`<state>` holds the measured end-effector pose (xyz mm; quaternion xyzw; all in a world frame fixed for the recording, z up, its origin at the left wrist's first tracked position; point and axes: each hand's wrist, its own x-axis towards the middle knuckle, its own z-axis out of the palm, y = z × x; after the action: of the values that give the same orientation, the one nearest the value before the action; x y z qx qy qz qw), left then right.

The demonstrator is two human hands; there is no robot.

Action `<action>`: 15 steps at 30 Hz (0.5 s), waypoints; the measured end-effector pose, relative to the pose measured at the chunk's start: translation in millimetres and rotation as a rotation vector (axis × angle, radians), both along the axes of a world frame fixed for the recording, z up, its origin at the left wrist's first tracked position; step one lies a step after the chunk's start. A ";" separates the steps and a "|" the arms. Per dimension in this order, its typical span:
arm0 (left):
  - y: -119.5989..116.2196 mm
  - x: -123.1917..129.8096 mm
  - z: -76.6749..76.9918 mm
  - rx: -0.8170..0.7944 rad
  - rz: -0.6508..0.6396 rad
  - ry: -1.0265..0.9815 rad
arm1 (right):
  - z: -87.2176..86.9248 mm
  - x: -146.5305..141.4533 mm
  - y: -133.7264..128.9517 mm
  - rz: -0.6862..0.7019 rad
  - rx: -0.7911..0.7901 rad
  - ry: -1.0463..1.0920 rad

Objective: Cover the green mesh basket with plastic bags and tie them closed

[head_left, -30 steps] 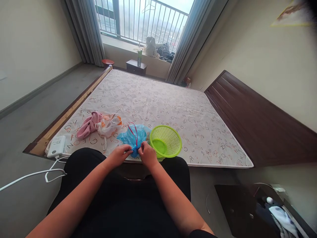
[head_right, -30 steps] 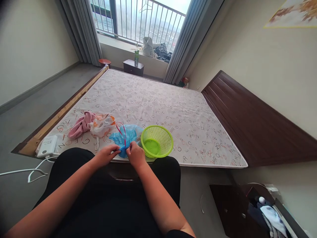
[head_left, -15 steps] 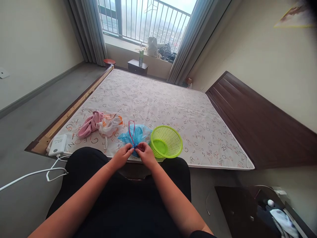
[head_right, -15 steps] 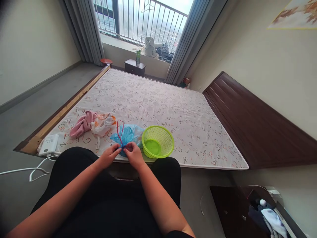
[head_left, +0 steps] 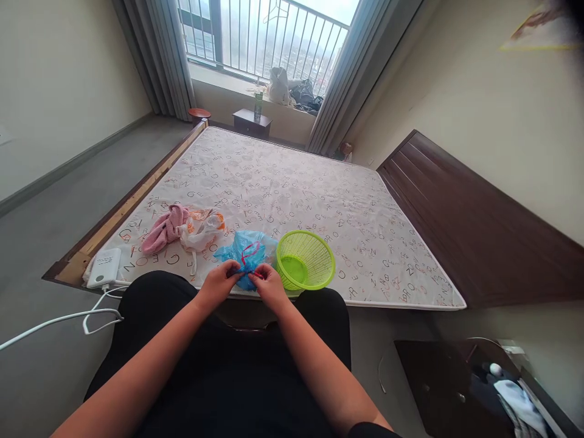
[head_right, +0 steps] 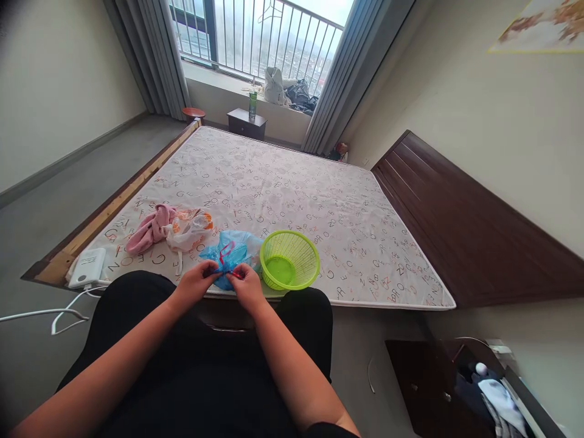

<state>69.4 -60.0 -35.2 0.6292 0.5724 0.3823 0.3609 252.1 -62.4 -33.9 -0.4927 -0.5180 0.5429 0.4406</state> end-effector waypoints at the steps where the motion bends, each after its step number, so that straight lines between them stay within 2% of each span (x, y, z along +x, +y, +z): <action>1: 0.9 -2.0 -0.1 -0.005 0.003 -0.006 | 2.4 2.2 1.5 -0.023 -0.011 0.034; 7: 6.7 -12.2 -1.0 -0.022 -0.024 -0.018 | 2.6 6.4 5.8 -0.249 -0.034 0.214; 11: 5.2 -10.1 4.6 -0.002 -0.009 0.114 | 2.6 3.1 3.0 -0.259 -0.033 0.223; 15: -6.9 3.6 22.6 0.257 -0.003 0.298 | 11.3 2.5 0.7 -0.206 0.035 0.180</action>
<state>73.0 -67.0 -12.7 0.7207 0.5650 0.3543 0.1893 254.6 -61.7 -22.6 -0.4847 -0.4327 0.5276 0.5472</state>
